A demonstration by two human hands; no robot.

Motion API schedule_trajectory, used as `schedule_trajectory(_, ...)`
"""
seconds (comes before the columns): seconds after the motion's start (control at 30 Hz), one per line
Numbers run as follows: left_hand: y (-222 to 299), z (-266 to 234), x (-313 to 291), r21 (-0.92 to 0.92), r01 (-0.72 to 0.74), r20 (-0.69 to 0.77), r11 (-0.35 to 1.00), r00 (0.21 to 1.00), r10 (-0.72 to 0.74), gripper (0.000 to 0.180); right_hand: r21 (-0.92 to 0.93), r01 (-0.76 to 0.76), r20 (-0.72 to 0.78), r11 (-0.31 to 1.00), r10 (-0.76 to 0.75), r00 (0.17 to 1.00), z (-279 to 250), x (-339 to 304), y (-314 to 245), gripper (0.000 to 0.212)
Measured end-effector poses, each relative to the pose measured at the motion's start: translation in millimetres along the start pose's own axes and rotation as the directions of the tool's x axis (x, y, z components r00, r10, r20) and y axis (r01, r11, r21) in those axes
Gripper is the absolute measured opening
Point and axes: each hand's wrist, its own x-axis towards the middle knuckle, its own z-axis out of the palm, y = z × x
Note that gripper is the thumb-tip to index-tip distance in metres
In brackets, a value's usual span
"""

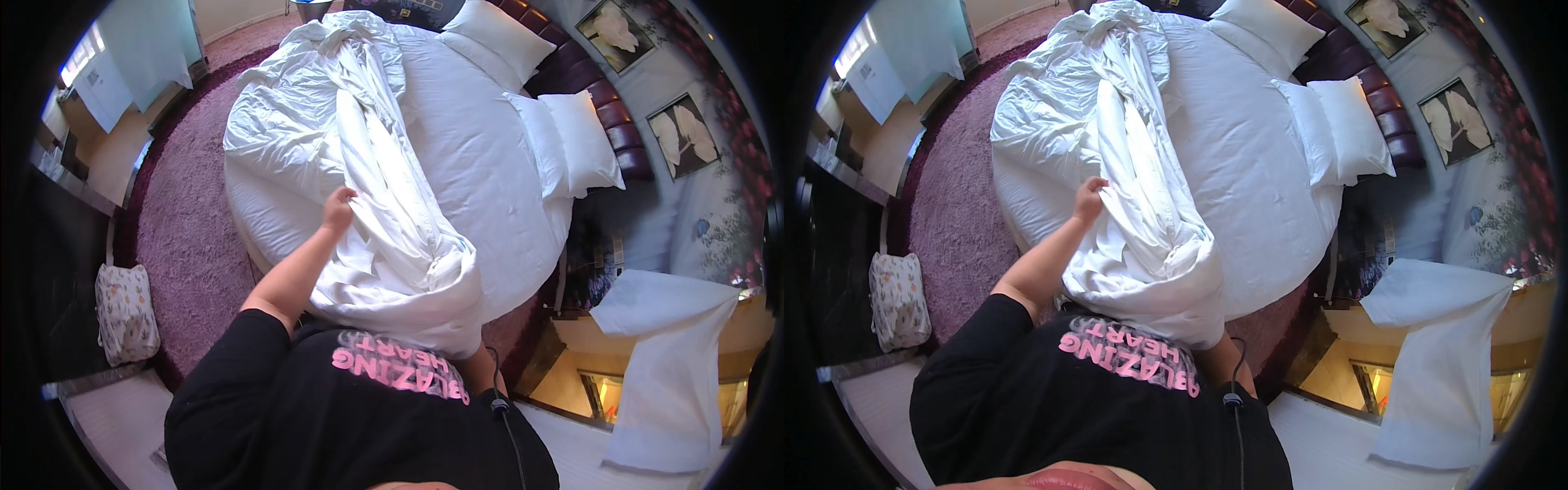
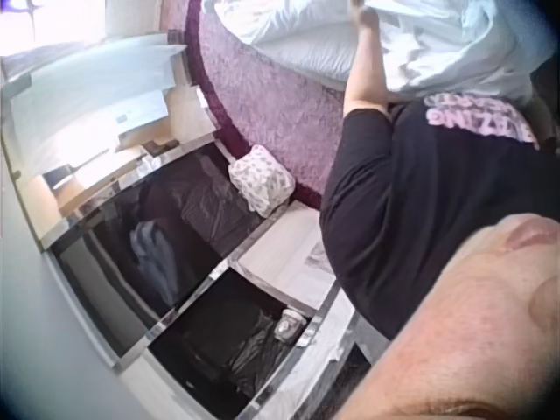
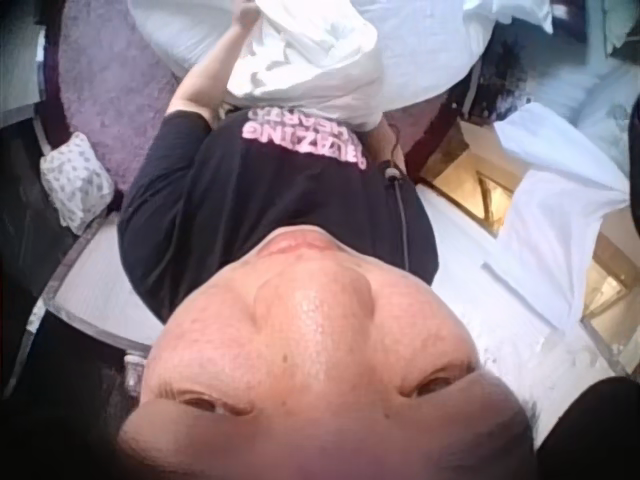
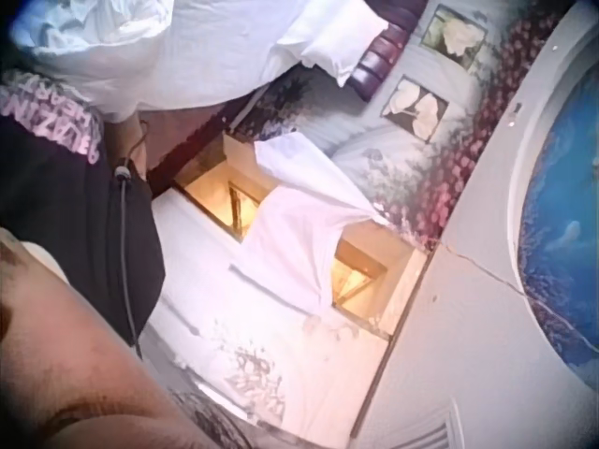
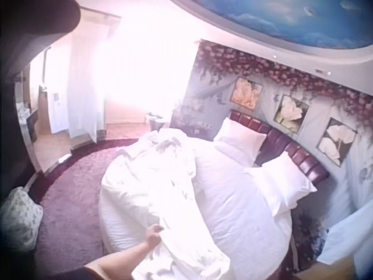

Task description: The person wipes a window sill and a wall with a blue cloth, then moves to a round bed to fold and arrange a white duvet. The person handles the duvet repeatedly, smoothing and folding sections of the bedding.

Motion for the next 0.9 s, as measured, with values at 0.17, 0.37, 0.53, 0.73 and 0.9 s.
schedule_trajectory(0.17,111,61,-9,0.103,-0.008,-0.132,0.995,0.991,0.022,0.022,0.018,0.031,0.062,0.999,-0.032,0.998,-35,-31,52,0.048)
schedule_trajectory(0.37,313,186,-131,0.058,-0.366,0.052,0.929,0.93,0.363,0.022,0.085,0.085,0.103,0.993,-0.094,0.99,-90,-26,97,0.052)
schedule_trajectory(0.53,273,246,-165,-0.28,0.099,0.078,0.955,0.994,-0.08,0.025,0.101,0.065,0.162,0.993,-0.081,0.983,-100,-45,113,0.054)
schedule_trajectory(0.73,216,247,-197,0.054,0.181,0.319,0.982,0.929,-0.189,0.018,0.13,0.096,0.206,0.987,-0.122,0.971,-70,-45,108,0.057)
schedule_trajectory(0.9,192,203,-204,-0.301,0.416,0.292,0.858,0.897,-0.333,0.015,0.122,0.112,0.184,0.986,-0.133,0.974,-48,-19,82,0.06)
